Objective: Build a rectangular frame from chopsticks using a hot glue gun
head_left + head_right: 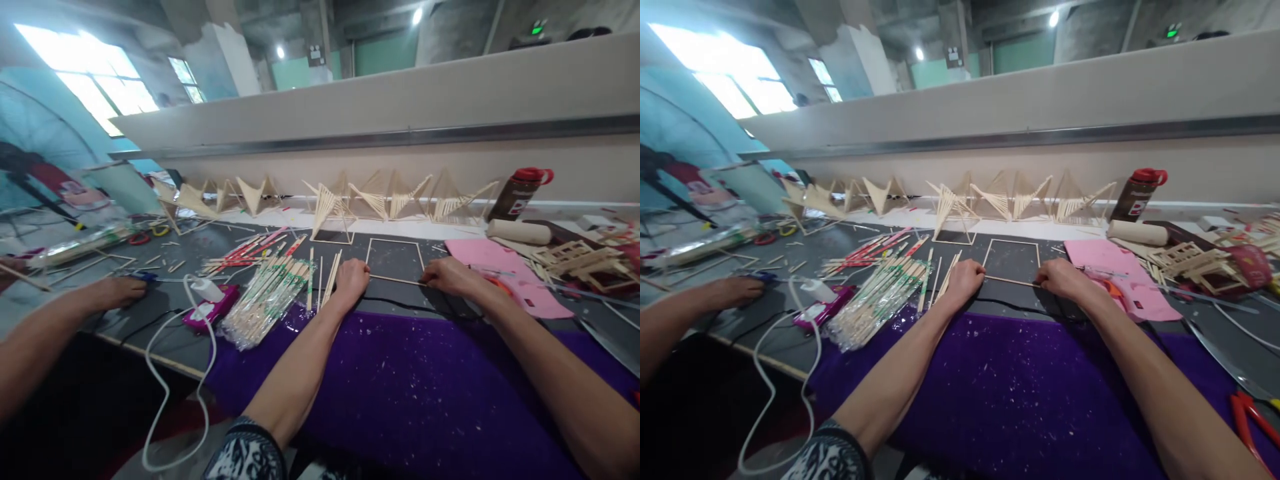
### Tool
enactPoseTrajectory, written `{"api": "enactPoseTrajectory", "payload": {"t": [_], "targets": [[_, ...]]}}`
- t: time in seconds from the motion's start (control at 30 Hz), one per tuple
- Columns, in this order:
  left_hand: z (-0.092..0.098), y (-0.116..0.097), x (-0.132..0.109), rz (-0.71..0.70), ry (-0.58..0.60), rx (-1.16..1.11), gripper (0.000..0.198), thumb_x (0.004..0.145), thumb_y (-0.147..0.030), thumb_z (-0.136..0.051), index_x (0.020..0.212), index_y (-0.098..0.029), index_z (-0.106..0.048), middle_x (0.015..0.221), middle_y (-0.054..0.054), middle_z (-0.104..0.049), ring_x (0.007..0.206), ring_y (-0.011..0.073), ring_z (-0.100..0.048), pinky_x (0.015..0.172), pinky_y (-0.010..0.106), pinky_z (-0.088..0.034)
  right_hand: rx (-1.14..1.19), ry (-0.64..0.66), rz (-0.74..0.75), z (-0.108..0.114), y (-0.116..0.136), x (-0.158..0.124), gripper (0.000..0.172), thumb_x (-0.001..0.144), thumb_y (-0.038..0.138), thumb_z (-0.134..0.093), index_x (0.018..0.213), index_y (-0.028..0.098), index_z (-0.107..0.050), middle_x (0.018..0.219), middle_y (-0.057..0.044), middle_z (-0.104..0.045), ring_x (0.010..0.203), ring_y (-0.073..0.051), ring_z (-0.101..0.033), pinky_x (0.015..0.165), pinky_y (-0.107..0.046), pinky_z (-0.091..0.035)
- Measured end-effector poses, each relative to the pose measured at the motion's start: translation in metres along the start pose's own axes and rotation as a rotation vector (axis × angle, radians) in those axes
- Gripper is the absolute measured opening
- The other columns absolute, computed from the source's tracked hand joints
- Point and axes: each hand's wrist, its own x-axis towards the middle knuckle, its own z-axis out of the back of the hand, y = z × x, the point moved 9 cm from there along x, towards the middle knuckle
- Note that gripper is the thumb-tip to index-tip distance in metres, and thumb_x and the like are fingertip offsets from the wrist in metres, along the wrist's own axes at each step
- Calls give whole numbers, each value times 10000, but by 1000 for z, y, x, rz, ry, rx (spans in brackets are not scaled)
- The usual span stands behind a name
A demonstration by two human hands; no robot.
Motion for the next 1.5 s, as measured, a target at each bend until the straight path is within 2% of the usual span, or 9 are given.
{"api": "enactPoseTrajectory", "payload": {"t": [0.67,0.93,1.13,1.33,1.5], "targets": [[2,0,-1,-6,-17,20,289,766,-192,-468,914,-245,-710,940,48,-689,872,168,-619,780,247,-449,-8,-20,-28,6,7,-2,254,685,154,-523,827,207,-727,826,-43,-707,764,-167,-615,662,-220,-408],[4,-4,4,-45,-31,1,296,757,-197,-458,905,-213,-713,926,66,-688,880,200,-611,802,278,-444,1,-5,-107,16,8,-6,307,680,131,-531,915,197,-717,885,-46,-707,787,-159,-616,651,-206,-405],[6,-4,5,-44,-48,10,286,746,-199,-471,889,-226,-717,927,48,-694,877,193,-617,795,259,-444,-15,-24,-108,19,10,-6,318,696,135,-520,951,189,-702,842,-34,-705,713,-140,-607,595,-199,-385],[7,-5,6,-48,-40,11,279,742,-226,-482,889,-220,-719,923,66,-696,863,216,-622,778,286,-452,-44,-25,-107,17,7,-2,348,696,125,-515,979,210,-700,922,-36,-703,811,-158,-608,643,-207,-388],[9,-7,8,-58,-35,22,281,730,-227,-488,891,-222,-719,924,58,-697,877,217,-621,791,289,-448,-55,-26,-101,18,6,-2,378,685,101,-505,997,198,-694,912,-50,-703,803,-161,-611,653,-217,-390]]}}
